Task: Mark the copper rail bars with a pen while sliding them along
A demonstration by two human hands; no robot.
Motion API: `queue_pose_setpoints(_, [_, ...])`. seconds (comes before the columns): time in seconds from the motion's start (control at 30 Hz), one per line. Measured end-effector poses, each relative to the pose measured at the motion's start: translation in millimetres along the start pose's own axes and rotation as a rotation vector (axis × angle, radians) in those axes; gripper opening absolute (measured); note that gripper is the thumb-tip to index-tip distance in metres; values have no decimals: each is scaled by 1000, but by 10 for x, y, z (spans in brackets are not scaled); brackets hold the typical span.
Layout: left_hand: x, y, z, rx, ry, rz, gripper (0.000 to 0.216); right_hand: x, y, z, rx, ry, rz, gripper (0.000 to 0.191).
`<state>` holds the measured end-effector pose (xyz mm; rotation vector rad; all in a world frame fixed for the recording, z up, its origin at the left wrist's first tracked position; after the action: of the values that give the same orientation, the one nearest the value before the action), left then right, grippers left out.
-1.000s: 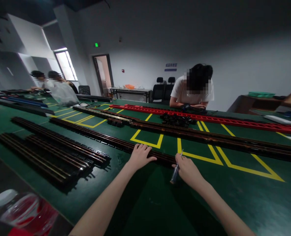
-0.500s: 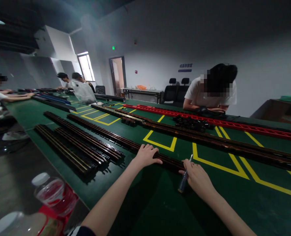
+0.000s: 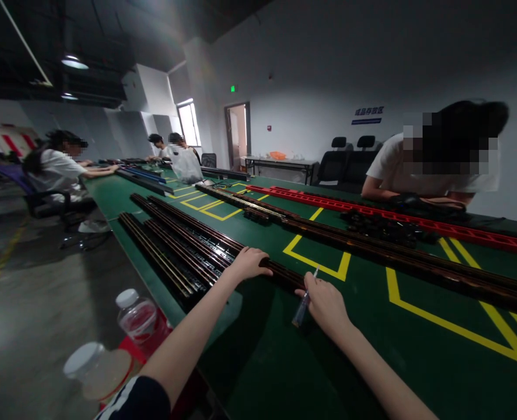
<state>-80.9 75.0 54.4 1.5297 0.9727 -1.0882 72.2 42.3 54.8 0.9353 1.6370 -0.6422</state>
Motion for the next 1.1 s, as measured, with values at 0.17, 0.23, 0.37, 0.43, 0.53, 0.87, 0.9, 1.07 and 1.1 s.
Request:
queue_pose_setpoints(0.17, [-75,-327,-15,-116,-19,39,57,25,-239,-202,-19,-22,67,13])
queue_pose_setpoints(0.23, [-106,-456,-38,-152,4,61,56,45,-314,-290,-25,-33,49,17])
queue_pose_setpoints(0.37, [-151,-696,-83,-211,58,45,50,90,-395,-470,8,-35,19,17])
queue_pose_setpoints(0.43, [-157,-792,-103,-228,63,30,49,108,-427,-548,23,-31,15,19])
queue_pose_setpoints(0.53, [-179,-931,-119,-256,67,10,49,127,-494,-641,23,-26,-5,20])
queue_pose_setpoints(0.87, [-284,-1409,-42,-310,70,-41,49,167,-795,-818,35,-73,-100,29])
queue_pose_setpoints(0.9, [-297,-1457,-20,-316,71,-46,49,166,-834,-836,36,-81,-116,29])
queue_pose_setpoints(1.07, [-335,-1615,74,-340,92,-53,43,181,-998,-922,50,-139,-174,29])
queue_pose_setpoints(1.1, [-336,-1628,85,-348,98,-52,42,186,-1015,-932,51,-145,-180,27])
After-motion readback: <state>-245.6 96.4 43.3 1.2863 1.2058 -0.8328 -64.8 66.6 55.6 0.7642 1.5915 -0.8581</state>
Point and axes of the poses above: each hand's wrist, its own z-axis away from the middle knuckle, its own x-axis out of the palm, y = z × x, the point moved 10 cm from there along -z, towards the middle knuckle, and after that the axes turned 11 degrees about z, right-handed, at the moved point
